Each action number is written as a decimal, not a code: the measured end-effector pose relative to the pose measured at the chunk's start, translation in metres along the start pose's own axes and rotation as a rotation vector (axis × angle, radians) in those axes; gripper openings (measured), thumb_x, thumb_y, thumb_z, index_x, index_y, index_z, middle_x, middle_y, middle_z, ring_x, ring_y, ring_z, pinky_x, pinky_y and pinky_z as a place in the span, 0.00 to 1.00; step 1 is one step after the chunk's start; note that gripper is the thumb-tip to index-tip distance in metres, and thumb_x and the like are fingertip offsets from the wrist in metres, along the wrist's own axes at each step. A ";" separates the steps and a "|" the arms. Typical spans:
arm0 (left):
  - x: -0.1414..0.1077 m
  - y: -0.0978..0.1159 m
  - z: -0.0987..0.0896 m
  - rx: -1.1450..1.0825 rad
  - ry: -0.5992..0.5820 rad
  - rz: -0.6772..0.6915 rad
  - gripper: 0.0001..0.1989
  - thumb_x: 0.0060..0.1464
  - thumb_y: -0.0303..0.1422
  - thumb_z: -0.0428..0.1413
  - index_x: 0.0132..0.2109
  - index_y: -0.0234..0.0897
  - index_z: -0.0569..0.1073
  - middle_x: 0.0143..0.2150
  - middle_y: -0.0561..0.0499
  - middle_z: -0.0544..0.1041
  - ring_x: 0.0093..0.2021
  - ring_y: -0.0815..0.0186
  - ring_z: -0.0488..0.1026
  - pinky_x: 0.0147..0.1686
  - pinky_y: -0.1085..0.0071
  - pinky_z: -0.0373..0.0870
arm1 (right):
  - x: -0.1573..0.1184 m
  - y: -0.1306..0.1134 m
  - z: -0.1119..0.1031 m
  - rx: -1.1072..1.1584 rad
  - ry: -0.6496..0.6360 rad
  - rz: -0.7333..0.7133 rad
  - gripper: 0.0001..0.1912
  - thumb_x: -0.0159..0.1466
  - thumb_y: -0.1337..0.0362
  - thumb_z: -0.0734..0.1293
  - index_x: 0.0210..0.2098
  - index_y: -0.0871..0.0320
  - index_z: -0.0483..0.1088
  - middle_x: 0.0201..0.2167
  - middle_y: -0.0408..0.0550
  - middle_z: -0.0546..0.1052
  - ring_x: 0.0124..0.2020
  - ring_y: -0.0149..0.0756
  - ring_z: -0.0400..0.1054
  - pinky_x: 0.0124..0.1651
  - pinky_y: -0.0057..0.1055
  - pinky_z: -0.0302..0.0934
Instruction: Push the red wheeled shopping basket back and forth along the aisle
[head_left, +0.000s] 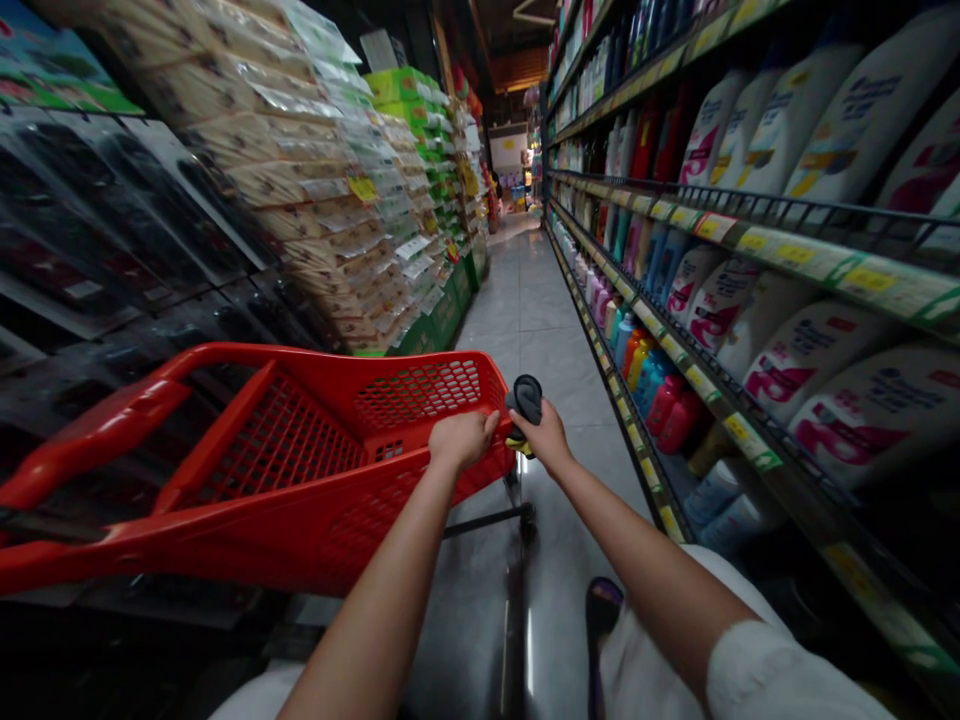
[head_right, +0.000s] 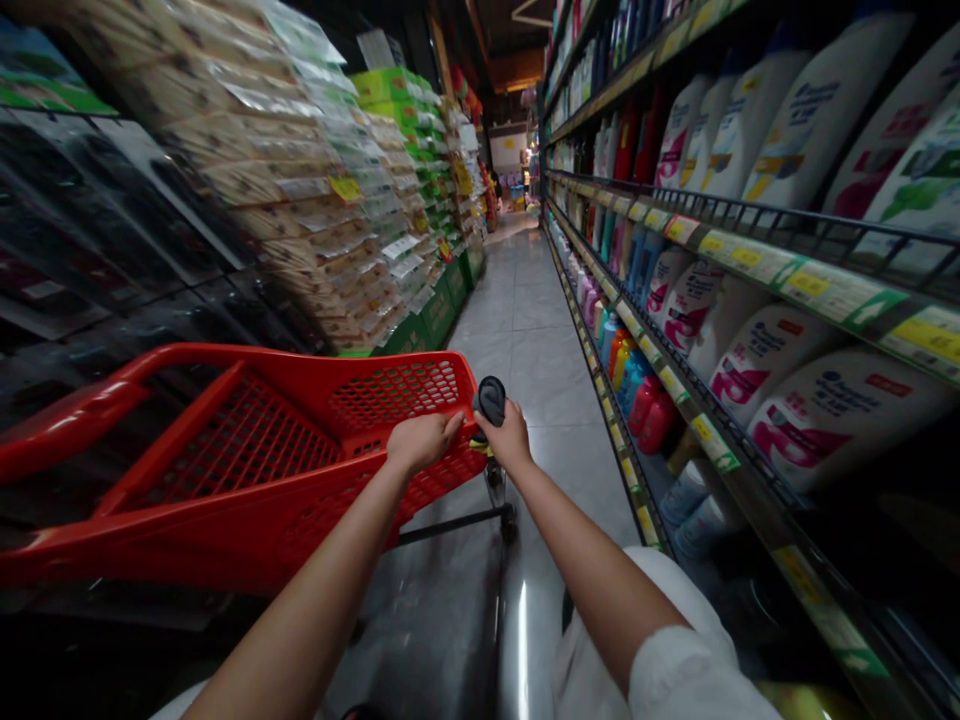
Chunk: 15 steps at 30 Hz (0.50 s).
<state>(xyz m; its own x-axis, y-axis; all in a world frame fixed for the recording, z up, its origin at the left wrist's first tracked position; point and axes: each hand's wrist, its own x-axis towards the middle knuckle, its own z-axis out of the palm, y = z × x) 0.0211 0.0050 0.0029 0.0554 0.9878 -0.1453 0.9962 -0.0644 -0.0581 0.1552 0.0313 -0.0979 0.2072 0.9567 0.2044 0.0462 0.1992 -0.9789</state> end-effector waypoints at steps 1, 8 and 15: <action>0.000 0.000 0.000 -0.005 0.001 -0.005 0.37 0.64 0.50 0.29 0.44 0.36 0.80 0.43 0.36 0.81 0.46 0.49 0.78 0.41 0.59 0.71 | -0.002 0.000 -0.002 -0.078 -0.010 -0.029 0.14 0.54 0.57 0.70 0.36 0.57 0.70 0.38 0.49 0.76 0.41 0.40 0.71 0.47 0.37 0.66; -0.009 -0.004 0.001 0.004 -0.009 -0.002 0.34 0.65 0.46 0.30 0.43 0.35 0.79 0.43 0.37 0.81 0.46 0.51 0.78 0.42 0.61 0.71 | -0.007 0.008 -0.005 -0.203 -0.113 -0.040 0.11 0.54 0.60 0.70 0.36 0.56 0.73 0.35 0.45 0.78 0.37 0.38 0.72 0.42 0.33 0.66; -0.034 -0.007 0.006 0.034 0.011 0.065 0.32 0.66 0.45 0.33 0.42 0.35 0.79 0.42 0.38 0.81 0.44 0.49 0.79 0.41 0.58 0.71 | 0.042 0.005 0.008 -0.145 -0.159 -0.013 0.08 0.51 0.65 0.70 0.32 0.57 0.74 0.30 0.42 0.78 0.34 0.35 0.72 0.42 0.31 0.65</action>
<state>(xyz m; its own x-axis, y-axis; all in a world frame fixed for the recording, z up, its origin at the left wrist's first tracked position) 0.0121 -0.0288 0.0021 0.1204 0.9830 -0.1389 0.9878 -0.1326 -0.0821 0.1567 0.0740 -0.0941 0.0491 0.9780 0.2027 0.1906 0.1900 -0.9631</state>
